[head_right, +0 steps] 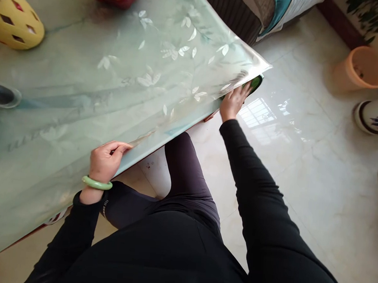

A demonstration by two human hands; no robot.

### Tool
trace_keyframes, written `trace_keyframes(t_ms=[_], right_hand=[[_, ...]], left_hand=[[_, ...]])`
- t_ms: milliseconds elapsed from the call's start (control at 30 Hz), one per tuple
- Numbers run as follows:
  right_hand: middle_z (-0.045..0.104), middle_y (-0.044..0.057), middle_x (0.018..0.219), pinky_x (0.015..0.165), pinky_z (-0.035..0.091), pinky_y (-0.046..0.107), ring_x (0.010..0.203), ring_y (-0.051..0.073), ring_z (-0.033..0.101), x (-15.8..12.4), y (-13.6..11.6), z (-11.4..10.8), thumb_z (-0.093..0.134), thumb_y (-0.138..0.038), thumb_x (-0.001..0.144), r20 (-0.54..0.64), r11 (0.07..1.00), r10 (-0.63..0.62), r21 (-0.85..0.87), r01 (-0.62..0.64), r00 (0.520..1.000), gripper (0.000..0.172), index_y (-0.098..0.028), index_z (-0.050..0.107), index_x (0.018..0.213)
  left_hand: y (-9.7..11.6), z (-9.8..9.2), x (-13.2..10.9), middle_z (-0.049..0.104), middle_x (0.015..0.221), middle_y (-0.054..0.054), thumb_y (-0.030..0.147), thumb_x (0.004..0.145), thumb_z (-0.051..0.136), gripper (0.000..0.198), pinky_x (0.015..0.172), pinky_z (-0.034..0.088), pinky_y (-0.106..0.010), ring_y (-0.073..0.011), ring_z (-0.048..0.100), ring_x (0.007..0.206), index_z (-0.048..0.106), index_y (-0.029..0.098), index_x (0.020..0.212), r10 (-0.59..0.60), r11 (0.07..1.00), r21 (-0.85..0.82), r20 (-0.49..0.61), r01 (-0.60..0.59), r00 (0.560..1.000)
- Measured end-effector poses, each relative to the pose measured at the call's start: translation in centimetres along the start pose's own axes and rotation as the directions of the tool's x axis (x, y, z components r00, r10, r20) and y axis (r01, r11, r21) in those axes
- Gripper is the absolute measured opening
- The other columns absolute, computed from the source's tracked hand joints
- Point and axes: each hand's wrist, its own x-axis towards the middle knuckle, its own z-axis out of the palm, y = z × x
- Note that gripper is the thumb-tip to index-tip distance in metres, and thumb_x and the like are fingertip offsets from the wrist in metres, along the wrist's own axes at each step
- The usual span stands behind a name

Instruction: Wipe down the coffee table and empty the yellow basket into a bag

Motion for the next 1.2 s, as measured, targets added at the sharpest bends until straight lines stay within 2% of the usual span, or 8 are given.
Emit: trace_keyframes(t_ms=[100,267,433,567,733,833,933,1200], right_hand=[[0.034,0.015,0.173,0.134,0.012,0.065,0.167,0.027,0.011,-6.2,-6.0,1.3,0.016,-0.047,0.111,-0.024,1.0,0.022,0.015,-0.021,0.999,0.065,-0.016,0.041,0.162],[0.041,0.018,0.17,0.133,0.019,0.067,0.166,0.031,0.023,-17.5,-15.7,2.2,0.034,-0.043,0.106,0.119,0.975,-0.2,0.122,0.185,0.973,0.06,-0.017,0.049,0.158],[0.047,0.017,0.166,0.133,0.026,0.065,0.163,0.033,0.031,-22.5,-20.5,1.4,0.051,-0.046,0.102,0.266,0.916,-0.394,0.19,0.352,0.88,0.058,-0.019,0.056,0.154],[0.058,0.012,0.159,0.131,0.032,0.062,0.157,0.031,0.042,-19.4,-17.3,0.2,0.054,-0.043,0.102,0.336,0.85,-0.526,0.231,0.473,0.781,0.047,-0.024,0.066,0.144],[0.054,0.016,0.161,0.13,0.029,0.065,0.159,0.031,0.04,-10.0,-6.0,-2.8,0.043,-0.045,0.103,0.27,0.913,-0.391,-0.007,0.408,0.88,0.056,-0.019,0.062,0.149],[0.048,0.023,0.164,0.133,0.026,0.055,0.161,0.033,0.035,-6.2,-1.5,-4.2,0.044,-0.061,0.1,0.312,0.894,-0.39,-0.098,0.438,0.866,0.074,-0.012,0.059,0.153],[0.051,0.019,0.163,0.135,0.024,0.048,0.16,0.033,0.038,-5.2,-1.3,-4.8,0.046,-0.068,0.097,0.412,0.838,-0.505,0.022,0.546,0.759,0.076,-0.017,0.063,0.151],[0.073,0.002,0.139,0.133,0.036,0.05,0.146,0.024,0.058,-3.8,-7.6,-1.9,0.043,-0.055,0.104,0.655,0.677,-0.702,0.489,0.55,0.281,0.044,-0.037,0.078,0.123]], left_hand=[[0.2,0.0,0.2,0.083,0.086,0.0,0.034,0.093,0.06,0.026,0.078,0.054,-0.03,-0.0202,0.076,0.084,0.08,0.025,0.08,-0.017,1.0,0.014,0.022,0.016,1.0],[0.5,-0.1,0.5,0.083,0.09,-0.002,0.032,0.094,0.058,0.025,0.08,0.053,-0.031,-0.0222,0.075,0.087,0.079,0.025,0.082,-0.01,0.999,0.051,0.08,0.006,0.997],[0.9,-0.5,0.7,0.081,0.093,-0.006,0.032,0.1,0.055,0.028,0.071,0.047,-0.032,-0.0245,0.074,0.091,0.073,0.025,0.081,0.043,0.96,0.273,0.095,-0.068,0.994],[1.3,-0.9,0.8,0.078,0.095,-0.009,0.036,0.104,0.054,0.032,0.064,0.039,-0.033,-0.0264,0.072,0.082,0.069,0.023,0.079,-0.013,0.889,0.455,0.145,-0.056,0.989],[1.2,-1.1,1.6,0.077,0.091,-0.009,0.039,0.104,0.056,0.034,0.068,0.041,-0.033,-0.0261,0.072,0.082,0.07,0.022,0.077,-0.034,0.904,0.423,0.225,-0.066,0.974],[0.7,-1.3,2.5,0.075,0.078,-0.006,0.039,0.103,0.055,0.039,0.069,0.041,-0.033,-0.0235,0.07,0.077,0.068,0.022,0.07,-0.022,0.932,0.351,0.293,-0.086,0.956],[0.2,-1.5,3.2,0.073,0.071,-0.003,0.04,0.102,0.052,0.042,0.068,0.042,-0.032,-0.0205,0.067,0.07,0.068,0.023,0.068,0.011,0.946,0.3,0.351,-0.124,0.936],[-0.2,-1.9,3.7,0.072,0.071,0.0,0.037,0.101,0.049,0.04,0.079,0.049,-0.031,-0.018,0.069,0.073,0.068,0.022,0.07,0.017,0.974,0.198,0.435,-0.113,0.9]])
